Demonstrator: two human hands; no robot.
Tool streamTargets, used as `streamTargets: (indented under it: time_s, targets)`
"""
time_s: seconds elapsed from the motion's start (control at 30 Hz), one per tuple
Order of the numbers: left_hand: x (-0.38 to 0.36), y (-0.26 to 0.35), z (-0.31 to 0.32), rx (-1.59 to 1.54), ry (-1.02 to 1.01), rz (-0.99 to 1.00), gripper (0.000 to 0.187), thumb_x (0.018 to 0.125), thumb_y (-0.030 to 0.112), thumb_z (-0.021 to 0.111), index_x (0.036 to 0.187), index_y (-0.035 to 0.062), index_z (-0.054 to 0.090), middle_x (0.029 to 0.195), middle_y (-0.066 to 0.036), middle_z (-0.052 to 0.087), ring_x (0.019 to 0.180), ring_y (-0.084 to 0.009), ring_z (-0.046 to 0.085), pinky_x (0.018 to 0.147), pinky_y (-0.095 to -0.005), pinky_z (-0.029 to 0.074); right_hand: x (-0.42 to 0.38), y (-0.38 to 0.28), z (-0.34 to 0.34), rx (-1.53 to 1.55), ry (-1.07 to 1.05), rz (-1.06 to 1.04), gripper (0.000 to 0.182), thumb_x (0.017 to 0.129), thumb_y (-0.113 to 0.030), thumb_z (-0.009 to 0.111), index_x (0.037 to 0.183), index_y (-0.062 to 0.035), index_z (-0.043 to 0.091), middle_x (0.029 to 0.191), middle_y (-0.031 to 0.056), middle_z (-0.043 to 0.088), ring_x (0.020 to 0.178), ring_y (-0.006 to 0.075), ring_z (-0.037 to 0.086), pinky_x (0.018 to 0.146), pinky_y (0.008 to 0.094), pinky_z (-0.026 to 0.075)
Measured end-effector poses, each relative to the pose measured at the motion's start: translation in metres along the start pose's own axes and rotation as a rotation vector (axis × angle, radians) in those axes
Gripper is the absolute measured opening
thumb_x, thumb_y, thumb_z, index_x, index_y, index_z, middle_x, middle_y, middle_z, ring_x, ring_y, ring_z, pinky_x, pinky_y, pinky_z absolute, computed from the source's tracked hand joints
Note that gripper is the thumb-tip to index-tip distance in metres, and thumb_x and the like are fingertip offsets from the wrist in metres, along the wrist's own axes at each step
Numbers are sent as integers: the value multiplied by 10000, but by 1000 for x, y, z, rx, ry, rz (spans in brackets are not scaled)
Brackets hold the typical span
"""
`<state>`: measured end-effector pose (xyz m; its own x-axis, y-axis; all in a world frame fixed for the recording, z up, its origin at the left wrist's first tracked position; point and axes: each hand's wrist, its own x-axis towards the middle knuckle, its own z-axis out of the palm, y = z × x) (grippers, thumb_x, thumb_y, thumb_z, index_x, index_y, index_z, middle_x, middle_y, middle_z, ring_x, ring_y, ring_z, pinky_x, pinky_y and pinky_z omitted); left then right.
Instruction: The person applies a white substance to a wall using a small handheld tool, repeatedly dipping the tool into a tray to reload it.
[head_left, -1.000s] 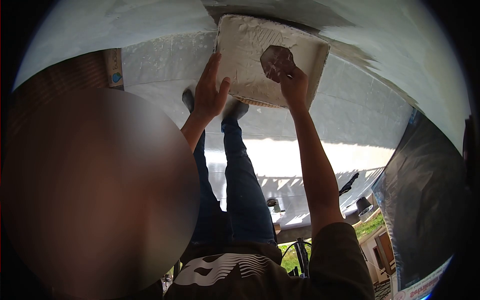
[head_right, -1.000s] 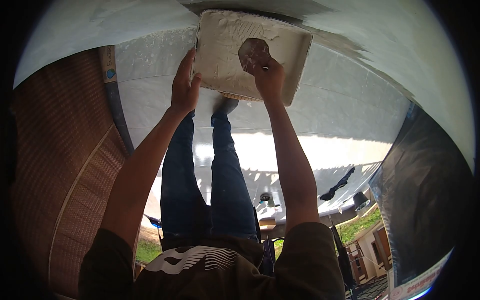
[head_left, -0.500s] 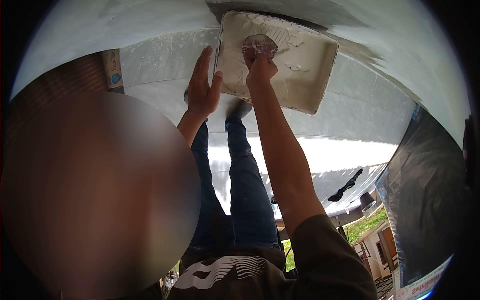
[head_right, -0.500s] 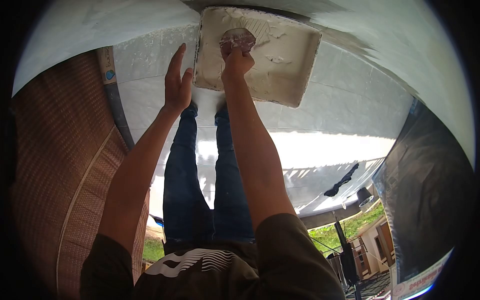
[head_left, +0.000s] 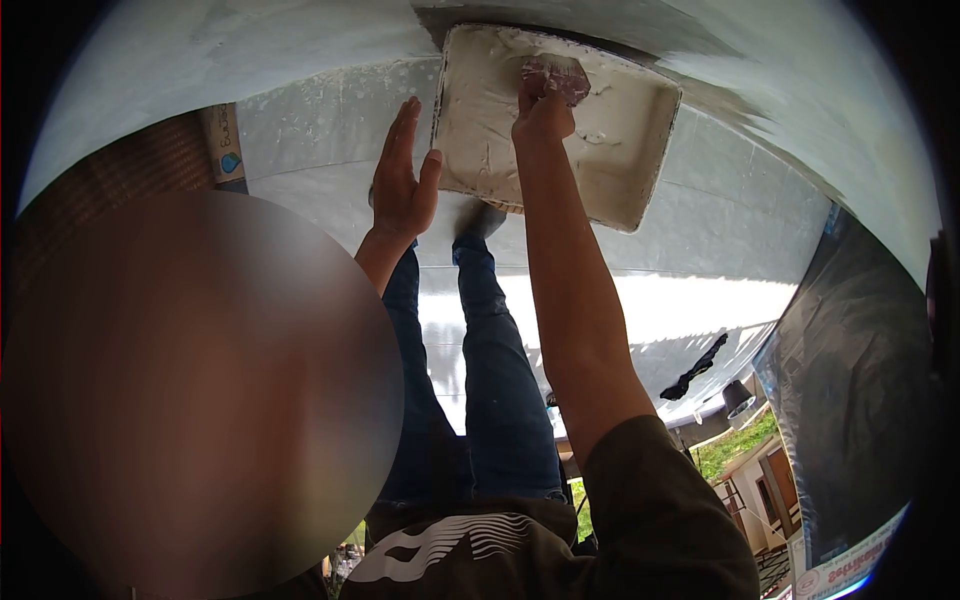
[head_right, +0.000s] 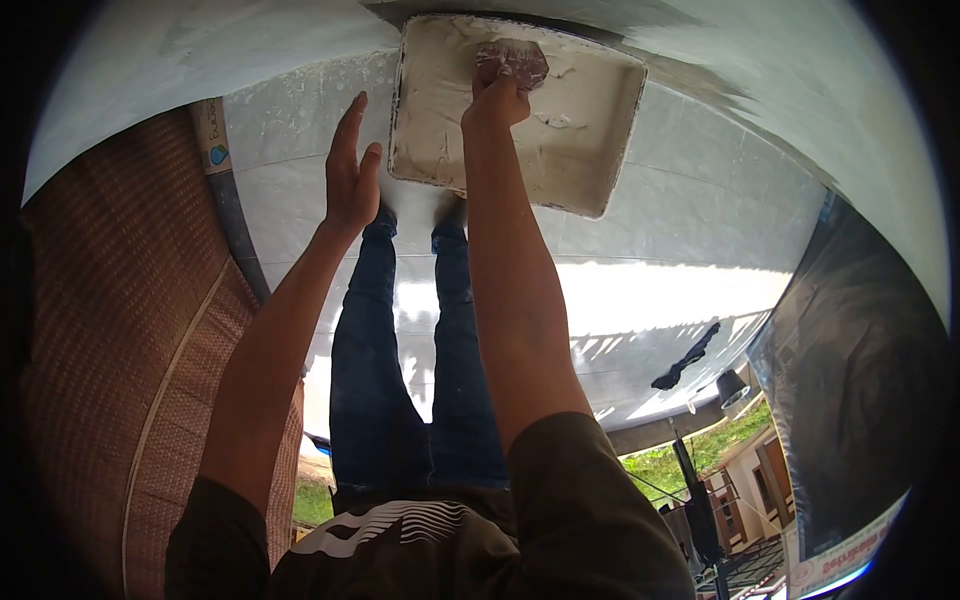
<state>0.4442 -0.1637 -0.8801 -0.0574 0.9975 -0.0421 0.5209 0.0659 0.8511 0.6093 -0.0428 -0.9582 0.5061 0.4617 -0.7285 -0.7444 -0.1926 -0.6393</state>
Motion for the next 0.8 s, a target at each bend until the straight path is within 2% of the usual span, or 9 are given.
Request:
streamTargets:
  time_s: [0.1, 0.17, 0.3, 0.37, 0.5, 0.7, 0.8]
  targets:
    - [0, 1, -1, 0, -7, -5, 601, 962, 243, 473, 1501, 19, 328, 1538, -209, 368, 1438, -357, 341, 1178, -423, 289, 3, -1, -5, -34, -23, 12, 137, 966, -72, 535, 1031, 20, 613, 909, 111, 660, 731, 197, 651, 734, 373, 611]
    - [-1, 1, 0, -13, -4, 7, 597, 967, 248, 469, 1502, 25, 328, 1539, -208, 367, 1439, -357, 341, 1178, -424, 290, 4, 4, -8, 23, -124, 51, 145, 977, -102, 516, 1030, -5, 610, 878, 92, 648, 769, 198, 638, 795, 389, 594]
    - [0, 0, 1, -9, -13, 3, 600, 967, 256, 468, 1502, 20, 327, 1539, -209, 367, 1439, -357, 341, 1176, -425, 293, 4, 15, -4, 48, -133, 119, 139, 975, -102, 510, 1033, -16, 602, 869, 85, 634, 827, 203, 629, 872, 428, 576]
    - [0, -1, 1, -7, -13, 16, 601, 967, 257, 466, 1499, 14, 328, 1540, -209, 365, 1440, -357, 339, 1176, -424, 294, 4, 18, -6, 78, -222, 160, 133, 972, -89, 503, 1035, -16, 595, 885, 76, 630, 837, 213, 624, 923, 449, 564]
    - [0, 0, 1, -5, -16, 19, 599, 964, 253, 467, 1493, 6, 334, 1534, -216, 371, 1435, -364, 346, 1172, -427, 299, -2, 14, -9, 86, -212, 211, 141, 975, -84, 492, 1058, -17, 585, 907, 70, 633, 845, 217, 630, 956, 455, 558]
    - [-3, -1, 0, -3, -10, 36, 598, 964, 259, 465, 1485, -9, 340, 1519, -237, 384, 1421, -387, 361, 1167, -436, 305, -2, 8, -20, 120, -312, 259, 151, 1013, -102, 478, 1106, -30, 573, 936, 75, 649, 898, 204, 652, 943, 429, 565]
    - [-4, -2, 1, -7, -7, 57, 598, 964, 260, 466, 1482, -13, 344, 1517, -239, 386, 1421, -390, 361, 1169, -436, 302, 0, 2, -24, 76, -284, 288, 145, 1023, -78, 461, 1109, -39, 571, 1019, 81, 640, 976, 208, 645, 985, 429, 558]
